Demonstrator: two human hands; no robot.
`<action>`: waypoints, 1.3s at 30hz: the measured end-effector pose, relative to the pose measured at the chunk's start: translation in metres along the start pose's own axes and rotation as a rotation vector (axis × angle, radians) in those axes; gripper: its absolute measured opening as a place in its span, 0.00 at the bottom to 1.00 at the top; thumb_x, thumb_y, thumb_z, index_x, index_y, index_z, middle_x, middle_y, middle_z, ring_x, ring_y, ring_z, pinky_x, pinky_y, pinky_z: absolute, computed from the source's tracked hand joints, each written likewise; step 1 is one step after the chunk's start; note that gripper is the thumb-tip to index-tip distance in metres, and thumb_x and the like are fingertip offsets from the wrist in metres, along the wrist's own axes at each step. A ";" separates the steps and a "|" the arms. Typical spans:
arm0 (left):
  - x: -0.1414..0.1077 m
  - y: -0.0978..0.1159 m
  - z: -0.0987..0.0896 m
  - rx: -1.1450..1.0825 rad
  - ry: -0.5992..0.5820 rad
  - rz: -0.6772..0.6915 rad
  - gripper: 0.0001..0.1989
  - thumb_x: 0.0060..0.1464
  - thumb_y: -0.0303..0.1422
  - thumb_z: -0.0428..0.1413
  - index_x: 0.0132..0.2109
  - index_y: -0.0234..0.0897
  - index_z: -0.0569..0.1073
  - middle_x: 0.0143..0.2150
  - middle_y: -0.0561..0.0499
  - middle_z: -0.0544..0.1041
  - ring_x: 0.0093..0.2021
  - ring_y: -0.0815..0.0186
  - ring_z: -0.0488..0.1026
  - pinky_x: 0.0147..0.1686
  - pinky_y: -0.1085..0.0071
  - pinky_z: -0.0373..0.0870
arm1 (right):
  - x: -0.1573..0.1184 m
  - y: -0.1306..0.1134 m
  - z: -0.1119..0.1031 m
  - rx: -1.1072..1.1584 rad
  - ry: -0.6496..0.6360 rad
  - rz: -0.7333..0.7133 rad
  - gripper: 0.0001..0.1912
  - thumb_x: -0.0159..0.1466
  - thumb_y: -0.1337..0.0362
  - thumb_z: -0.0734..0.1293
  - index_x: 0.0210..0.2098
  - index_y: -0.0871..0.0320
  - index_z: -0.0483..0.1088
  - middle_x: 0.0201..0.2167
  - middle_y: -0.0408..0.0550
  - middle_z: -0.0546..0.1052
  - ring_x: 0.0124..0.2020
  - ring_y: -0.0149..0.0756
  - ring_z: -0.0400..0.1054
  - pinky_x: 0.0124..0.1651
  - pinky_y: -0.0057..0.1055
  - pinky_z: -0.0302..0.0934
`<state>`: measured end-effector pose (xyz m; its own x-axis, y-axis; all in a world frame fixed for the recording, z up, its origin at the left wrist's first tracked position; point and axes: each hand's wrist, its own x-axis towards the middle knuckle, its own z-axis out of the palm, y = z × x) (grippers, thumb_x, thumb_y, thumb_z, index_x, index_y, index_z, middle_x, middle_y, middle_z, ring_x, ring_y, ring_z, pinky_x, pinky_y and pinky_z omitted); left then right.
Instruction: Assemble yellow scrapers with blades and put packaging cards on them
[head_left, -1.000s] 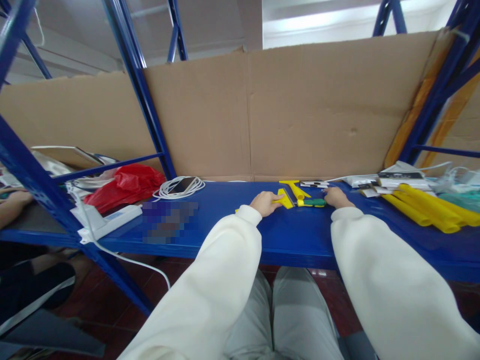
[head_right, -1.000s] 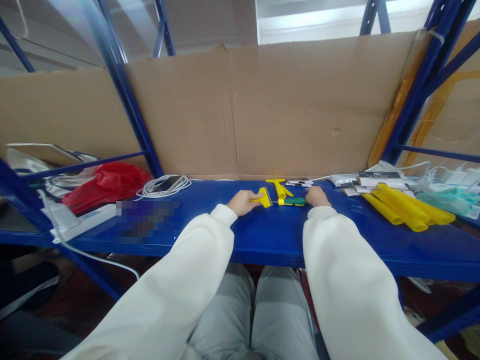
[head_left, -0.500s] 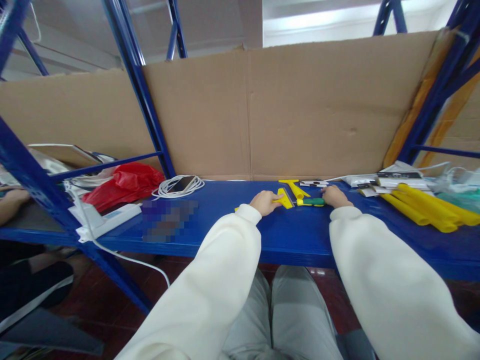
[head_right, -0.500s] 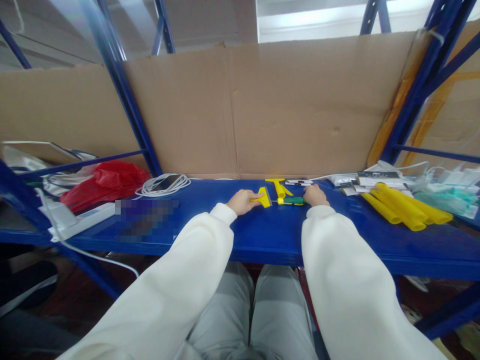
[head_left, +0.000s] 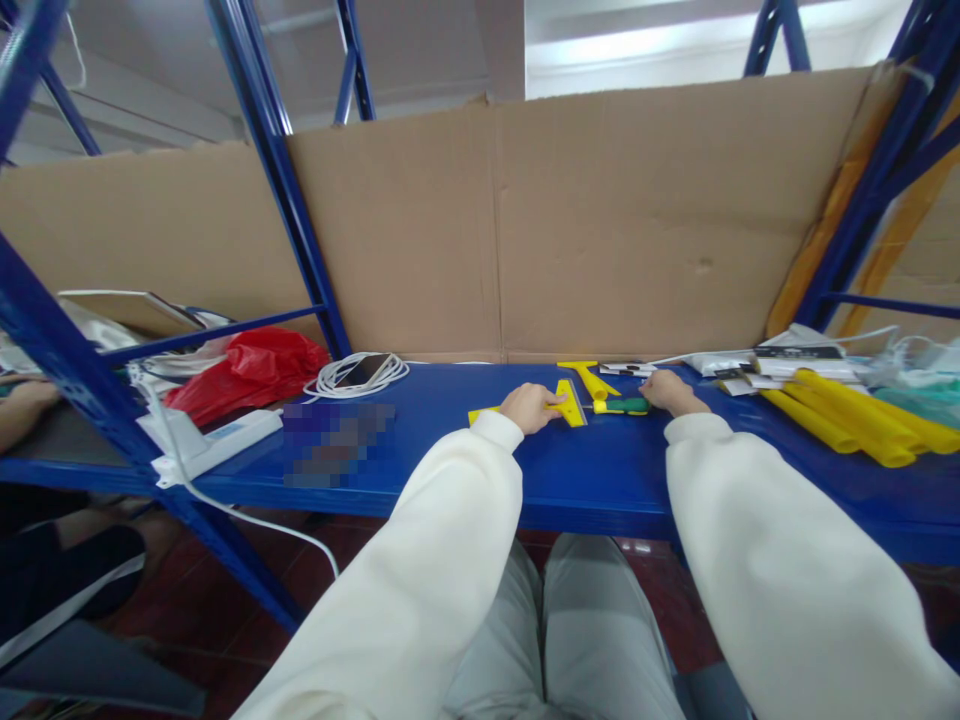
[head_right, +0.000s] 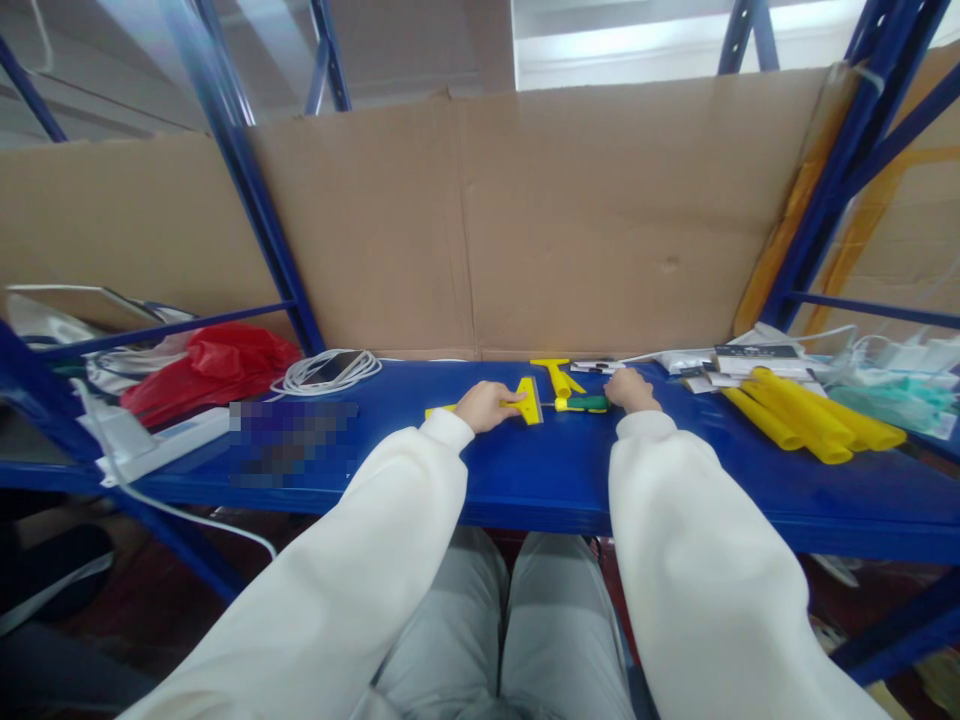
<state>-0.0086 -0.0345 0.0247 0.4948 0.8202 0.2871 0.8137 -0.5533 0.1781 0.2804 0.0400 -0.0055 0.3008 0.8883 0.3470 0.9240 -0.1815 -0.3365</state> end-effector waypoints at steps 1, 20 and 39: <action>0.000 0.001 -0.001 -0.003 0.002 -0.004 0.17 0.57 0.34 0.60 0.54 0.47 0.77 0.51 0.48 0.80 0.50 0.59 0.77 0.49 0.70 0.70 | -0.002 -0.006 -0.005 -0.003 -0.010 0.017 0.05 0.57 0.66 0.68 0.30 0.60 0.77 0.39 0.61 0.78 0.46 0.51 0.73 0.47 0.43 0.65; 0.000 0.004 0.002 0.120 0.041 0.105 0.15 0.59 0.35 0.57 0.53 0.49 0.78 0.50 0.49 0.80 0.50 0.60 0.77 0.49 0.69 0.70 | -0.035 -0.088 0.008 0.479 -0.002 -0.760 0.07 0.59 0.64 0.65 0.25 0.56 0.70 0.30 0.49 0.74 0.40 0.41 0.68 0.50 0.42 0.60; -0.003 0.006 0.002 0.221 0.050 0.176 0.16 0.61 0.32 0.55 0.55 0.47 0.76 0.47 0.47 0.78 0.48 0.60 0.77 0.46 0.70 0.71 | -0.043 -0.090 0.008 0.428 -0.047 -0.608 0.03 0.57 0.66 0.65 0.28 0.56 0.70 0.35 0.49 0.74 0.46 0.44 0.67 0.54 0.44 0.59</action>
<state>-0.0044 -0.0400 0.0232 0.6235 0.7030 0.3422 0.7659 -0.6371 -0.0867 0.1826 0.0217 0.0035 -0.2534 0.7986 0.5460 0.7485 0.5193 -0.4123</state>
